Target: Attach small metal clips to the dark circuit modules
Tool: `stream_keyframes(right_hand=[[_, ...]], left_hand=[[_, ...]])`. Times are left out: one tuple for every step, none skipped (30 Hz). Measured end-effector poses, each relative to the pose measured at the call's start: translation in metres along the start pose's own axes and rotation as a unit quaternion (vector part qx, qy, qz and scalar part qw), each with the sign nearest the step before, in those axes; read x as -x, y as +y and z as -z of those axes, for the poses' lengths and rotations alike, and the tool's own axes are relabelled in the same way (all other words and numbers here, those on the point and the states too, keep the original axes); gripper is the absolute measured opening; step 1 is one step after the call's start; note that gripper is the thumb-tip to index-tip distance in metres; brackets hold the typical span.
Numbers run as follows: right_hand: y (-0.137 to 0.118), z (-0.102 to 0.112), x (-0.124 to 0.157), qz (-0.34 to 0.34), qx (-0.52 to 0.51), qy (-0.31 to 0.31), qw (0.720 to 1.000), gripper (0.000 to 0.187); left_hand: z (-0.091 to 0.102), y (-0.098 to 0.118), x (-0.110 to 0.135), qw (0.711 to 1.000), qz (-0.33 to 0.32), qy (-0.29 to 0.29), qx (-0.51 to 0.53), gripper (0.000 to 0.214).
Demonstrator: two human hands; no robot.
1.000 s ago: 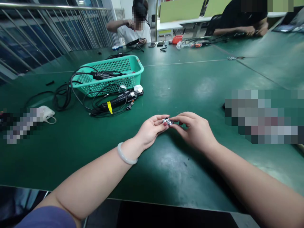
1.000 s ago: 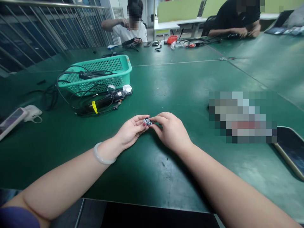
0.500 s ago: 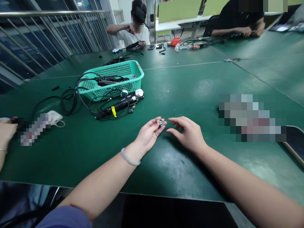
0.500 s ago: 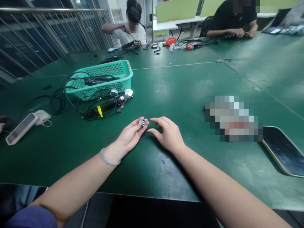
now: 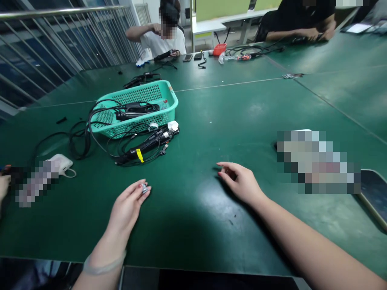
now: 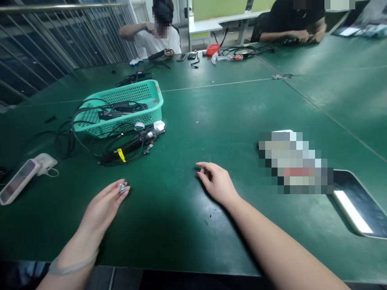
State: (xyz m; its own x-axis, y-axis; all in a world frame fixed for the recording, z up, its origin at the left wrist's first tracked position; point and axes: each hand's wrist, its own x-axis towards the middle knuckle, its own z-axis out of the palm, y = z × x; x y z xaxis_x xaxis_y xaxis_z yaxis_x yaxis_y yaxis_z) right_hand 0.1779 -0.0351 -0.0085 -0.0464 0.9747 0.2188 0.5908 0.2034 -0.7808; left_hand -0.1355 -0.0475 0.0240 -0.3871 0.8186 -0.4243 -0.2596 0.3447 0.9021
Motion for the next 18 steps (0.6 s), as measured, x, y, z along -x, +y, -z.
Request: stream_keyframes(right_hand=[[-0.001, 0.0, 0.0, -0.001, -0.001, -0.001, 1.0, 0.026], [-0.001, 0.001, 0.0, -0.002, -0.003, -0.003, 1.0, 0.026], [-0.002, 0.002, 0.0, -0.003, -0.004, -0.003, 1.0, 0.026], [-0.002, 0.002, 0.0, -0.004, -0.005, -0.004, 1.0, 0.026], [-0.002, 0.003, 0.0, -0.006, -0.005, -0.003, 1.0, 0.026], [-0.002, 0.003, -0.001, -0.008, -0.005, -0.003, 1.0, 0.026], [-0.002, 0.003, -0.001, -0.01, -0.006, -0.003, 1.0, 0.025], [-0.002, 0.004, -0.001, -0.013, -0.007, -0.004, 1.0, 0.025], [-0.002, 0.004, -0.001, -0.015, -0.007, -0.005, 1.0, 0.026], [-0.001, 0.004, -0.001, -0.017, -0.008, -0.006, 1.0, 0.026], [-0.001, 0.004, -0.001, -0.017, -0.009, -0.007, 1.0, 0.026], [-0.001, 0.004, -0.001, -0.018, -0.01, -0.009, 1.0, 0.026], [0.0, 0.004, -0.001, -0.018, -0.011, -0.01, 1.0, 0.026], [0.0, 0.004, -0.001, -0.019, -0.011, -0.012, 1.0, 0.026], [0.0, 0.005, -0.001, -0.021, -0.012, -0.013, 1.0, 0.025], [-0.001, 0.005, -0.002, -0.022, -0.012, -0.014, 1.0, 0.025], [-0.001, 0.005, -0.002, -0.024, -0.013, -0.016, 1.0, 0.025], [-0.001, 0.006, -0.002, -0.025, -0.014, -0.018, 0.999, 0.025]], left_hand=[[0.009, 0.0, 0.0, 0.998, -0.019, -0.004, -0.067, 0.017], [0.017, 0.001, 0.001, 0.99, -0.032, -0.017, -0.137, 0.025], [0.022, 0.001, 0.003, 0.977, -0.043, -0.027, -0.207, 0.031], [0.025, 0.002, 0.004, 0.959, -0.056, -0.033, -0.277, 0.036], [0.027, 0.002, 0.006, 0.936, -0.075, -0.036, -0.343, 0.038], [0.026, 0.003, 0.008, 0.91, -0.101, -0.036, -0.4, 0.038], [0.025, 0.003, 0.011, 0.883, -0.132, -0.034, -0.449, 0.035], [0.023, 0.003, 0.012, 0.855, -0.164, -0.036, -0.492, 0.032], [0.02, 0.003, 0.014, 0.826, -0.194, -0.04, -0.527, 0.029], [0.018, 0.002, 0.015, 0.799, -0.222, -0.046, -0.556, 0.027], [0.016, 0.002, 0.016, 0.776, -0.246, -0.054, -0.579, 0.027], [0.014, 0.001, 0.016, 0.757, -0.263, -0.062, -0.595, 0.026], [0.013, 0.001, 0.017, 0.744, -0.275, -0.068, -0.605, 0.027], [0.014, 0.001, 0.017, 0.737, -0.282, -0.073, -0.61, 0.028], [0.015, 0.001, 0.017, 0.734, -0.282, -0.073, -0.613, 0.029], [0.017, 0.002, 0.016, 0.735, -0.279, -0.069, -0.614, 0.029], [0.019, 0.002, 0.015, 0.74, -0.274, -0.057, -0.612, 0.03], [0.021, 0.001, 0.014, 0.751, -0.266, -0.04, -0.603, 0.03]])
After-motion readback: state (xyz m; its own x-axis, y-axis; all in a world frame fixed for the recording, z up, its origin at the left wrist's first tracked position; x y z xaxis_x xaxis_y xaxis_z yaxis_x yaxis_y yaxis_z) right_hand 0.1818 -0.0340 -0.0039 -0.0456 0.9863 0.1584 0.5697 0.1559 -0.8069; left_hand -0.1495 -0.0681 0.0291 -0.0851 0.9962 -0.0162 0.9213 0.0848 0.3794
